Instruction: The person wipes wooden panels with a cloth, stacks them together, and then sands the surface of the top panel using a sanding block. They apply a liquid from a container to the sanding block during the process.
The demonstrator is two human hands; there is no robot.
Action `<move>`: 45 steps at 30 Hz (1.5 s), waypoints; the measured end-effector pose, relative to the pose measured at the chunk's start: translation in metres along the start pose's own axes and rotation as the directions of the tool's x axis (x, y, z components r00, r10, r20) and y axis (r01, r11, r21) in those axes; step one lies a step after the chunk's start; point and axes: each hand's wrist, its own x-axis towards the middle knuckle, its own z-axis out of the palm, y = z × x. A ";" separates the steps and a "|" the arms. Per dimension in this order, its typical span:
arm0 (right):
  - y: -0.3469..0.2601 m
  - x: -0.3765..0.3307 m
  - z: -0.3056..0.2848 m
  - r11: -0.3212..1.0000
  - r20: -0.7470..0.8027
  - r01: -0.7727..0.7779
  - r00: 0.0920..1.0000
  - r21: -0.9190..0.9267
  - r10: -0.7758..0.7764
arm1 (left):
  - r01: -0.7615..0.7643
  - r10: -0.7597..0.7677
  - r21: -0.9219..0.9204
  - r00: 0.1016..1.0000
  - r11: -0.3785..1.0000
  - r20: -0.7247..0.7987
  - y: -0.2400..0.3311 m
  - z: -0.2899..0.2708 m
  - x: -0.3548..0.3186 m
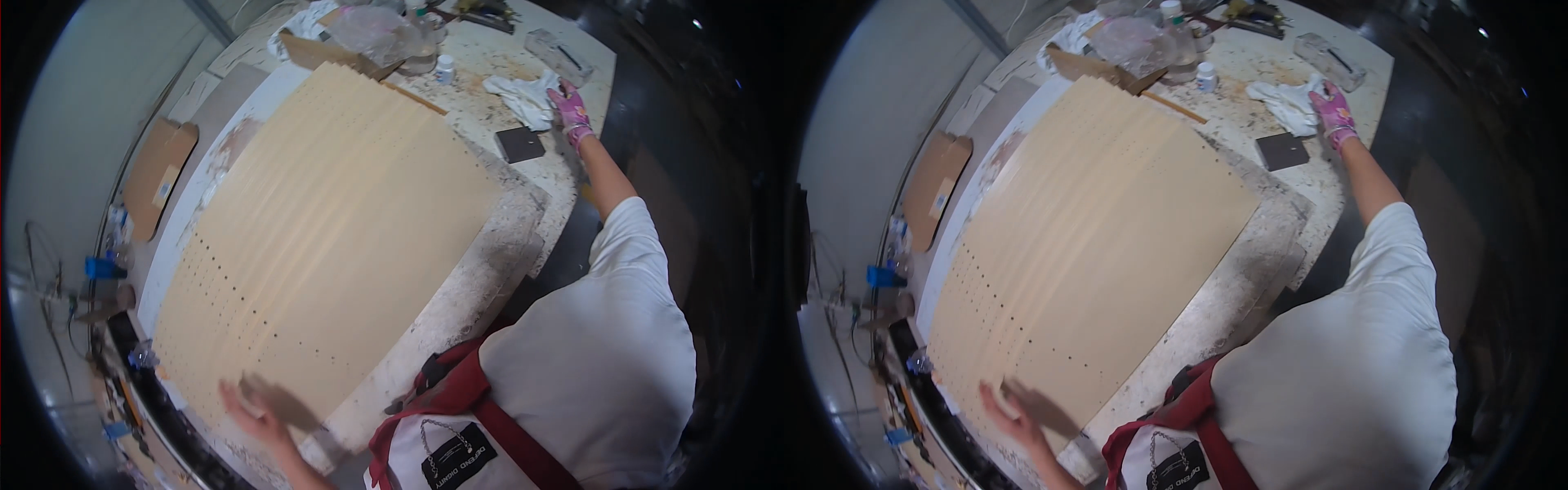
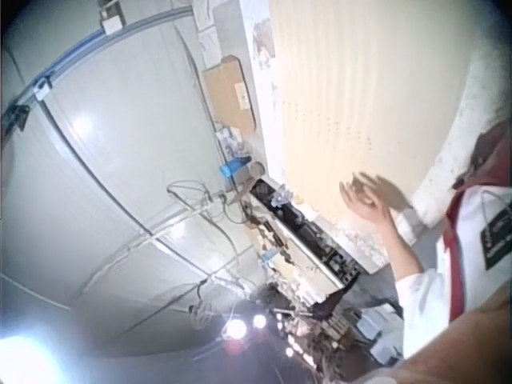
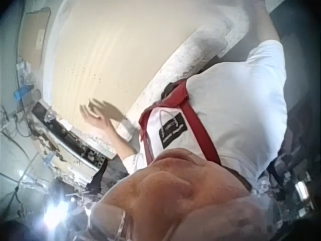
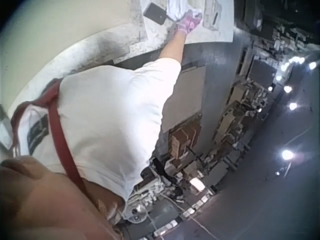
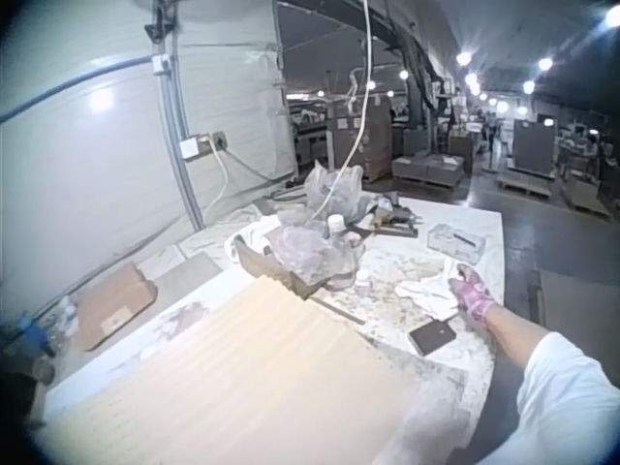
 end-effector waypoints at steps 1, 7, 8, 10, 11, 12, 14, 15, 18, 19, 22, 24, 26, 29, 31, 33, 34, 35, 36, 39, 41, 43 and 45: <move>-0.003 -0.005 0.000 0.982 -0.018 0.147 0.988 -0.117 -0.150 | -0.032 0.039 -0.073 0.995 0.997 0.092 0.031 0.014 0.006; -0.054 -0.092 0.002 0.650 0.677 0.726 0.596 -0.225 -0.432 | -0.105 0.042 0.272 0.972 0.956 0.229 0.084 0.085 0.009; -0.055 -0.105 0.007 0.613 0.750 0.755 0.540 -0.233 -0.380 | -0.070 0.011 0.330 0.984 0.941 0.179 0.091 0.085 0.007; -0.032 -0.097 0.010 0.552 0.750 0.824 0.443 -0.125 -0.491 | -0.029 -0.020 0.298 0.987 0.954 0.160 0.091 0.086 0.007; -0.028 -0.089 0.009 0.544 0.767 0.834 0.404 -0.086 -0.498 | -0.033 -0.011 0.235 0.983 0.971 0.183 0.090 0.086 0.009; -0.028 -0.079 0.005 0.536 0.782 0.843 0.360 -0.040 -0.509 | -0.033 -0.003 0.177 0.980 0.984 0.200 0.089 0.086 0.012; -0.034 -0.074 0.001 0.486 0.813 0.848 0.429 -0.213 -0.393 | -0.029 -0.011 0.228 0.985 0.973 0.173 0.096 0.091 0.015; -0.053 -0.076 -0.001 0.421 0.833 0.866 0.429 -0.269 -0.350 | -0.017 -0.022 0.237 0.986 0.971 0.163 0.098 0.089 0.017; -0.076 -0.073 -0.006 0.323 0.739 0.888 0.453 -0.326 -0.499 | 0.005 -0.037 0.231 0.990 0.973 0.134 0.102 0.085 0.016; -0.083 -0.072 -0.007 0.314 0.598 0.882 0.470 -0.353 -0.649 | -0.005 -0.020 0.198 0.992 0.980 0.127 0.100 0.084 0.015; -0.128 -0.098 -0.008 0.692 0.338 0.623 0.603 0.365 -0.722 | -0.025 0.012 0.155 0.996 0.988 0.090 0.099 0.083 0.015; -0.208 -0.163 0.005 0.741 0.367 0.602 0.644 0.298 -0.671 | -0.017 0.005 0.132 0.996 0.991 0.090 0.099 0.078 0.013; -0.255 -0.223 0.027 0.792 0.569 0.359 0.556 0.493 -0.606 | 0.057 -0.052 -0.039 0.992 0.998 0.115 0.096 0.074 0.014; -0.338 -0.327 0.081 0.462 0.436 0.818 0.297 0.343 -0.849 | 0.080 -0.097 -0.146 0.989 0.986 -0.114 0.051 0.065 0.004; -0.376 -0.398 0.090 0.384 0.450 0.803 0.164 0.455 -0.878 | 0.113 -0.133 -0.091 0.956 0.989 -0.260 0.018 0.059 0.008; -0.404 -0.461 0.114 0.321 0.470 0.711 -0.015 0.626 -0.883 | 0.193 -0.189 0.009 0.966 0.981 -0.174 -0.025 0.053 0.004; -0.395 -0.494 0.133 0.280 0.349 0.734 0.063 0.619 -0.935 | 0.228 -0.219 0.093 0.971 0.969 -0.099 -0.037 0.050 0.001; -0.395 -0.506 0.144 0.294 0.475 0.796 0.010 0.529 -0.880 | 0.201 -0.196 0.049 0.977 0.978 -0.088 -0.032 0.050 0.002; -0.398 -0.496 0.144 0.324 0.521 0.845 0.064 0.425 -0.851 | 0.208 -0.206 0.140 0.978 0.968 -0.024 -0.033 0.038 -0.003; -0.340 -0.369 0.154 0.362 0.472 0.932 0.327 -0.018 -0.818 | 0.244 -0.255 0.239 0.967 0.940 0.016 -0.037 0.027 -0.011; -0.267 -0.255 0.117 0.421 0.231 0.905 0.423 -0.059 -0.876 | 0.235 -0.244 0.245 0.970 0.941 0.009 -0.029 0.029 -0.001; -0.255 -0.209 0.106 0.618 0.451 0.684 0.726 -0.389 -0.519 | 0.211 -0.221 0.231 0.975 0.950 0.016 -0.026 0.036 0.003; -0.326 -0.247 0.112 0.574 0.359 0.798 0.598 -0.183 -0.717 | 0.222 -0.229 0.252 0.973 0.942 -0.001 -0.030 0.039 0.001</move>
